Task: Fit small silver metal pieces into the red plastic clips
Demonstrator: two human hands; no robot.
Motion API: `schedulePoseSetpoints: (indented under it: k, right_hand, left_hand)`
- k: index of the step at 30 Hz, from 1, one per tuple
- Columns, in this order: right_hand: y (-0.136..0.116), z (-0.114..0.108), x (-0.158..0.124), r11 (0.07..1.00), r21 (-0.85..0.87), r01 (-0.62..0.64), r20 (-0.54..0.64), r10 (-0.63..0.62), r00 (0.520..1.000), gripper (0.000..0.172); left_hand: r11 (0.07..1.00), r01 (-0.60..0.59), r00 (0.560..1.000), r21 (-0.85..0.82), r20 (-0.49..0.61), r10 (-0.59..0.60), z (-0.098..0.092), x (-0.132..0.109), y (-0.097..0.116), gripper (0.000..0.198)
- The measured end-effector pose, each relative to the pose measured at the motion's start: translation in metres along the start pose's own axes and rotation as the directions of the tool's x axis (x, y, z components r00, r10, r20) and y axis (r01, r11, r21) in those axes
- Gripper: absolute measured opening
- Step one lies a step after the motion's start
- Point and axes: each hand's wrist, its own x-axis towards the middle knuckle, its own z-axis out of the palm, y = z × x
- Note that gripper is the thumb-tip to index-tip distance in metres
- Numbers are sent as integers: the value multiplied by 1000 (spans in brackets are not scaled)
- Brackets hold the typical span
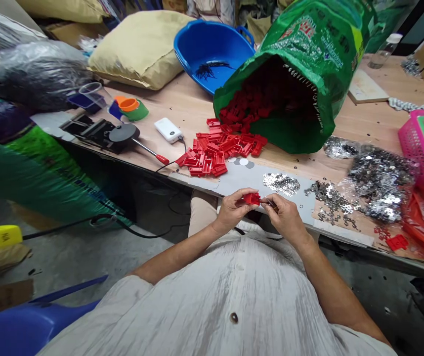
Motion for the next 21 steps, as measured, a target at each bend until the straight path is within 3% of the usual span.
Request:
schedulePoseSetpoints:
  k: [16,21]
  right_hand:
    - [-8,12,-2,995,93,19,-68,-13,998,14]
    - [-5,4,-3,973,231,-18,72,1,997,21]
  left_hand:
    - [994,-103,993,38,-46,105,5,-8,2,34]
    - [997,-74,991,-10,-109,73,4,-12,1,33]
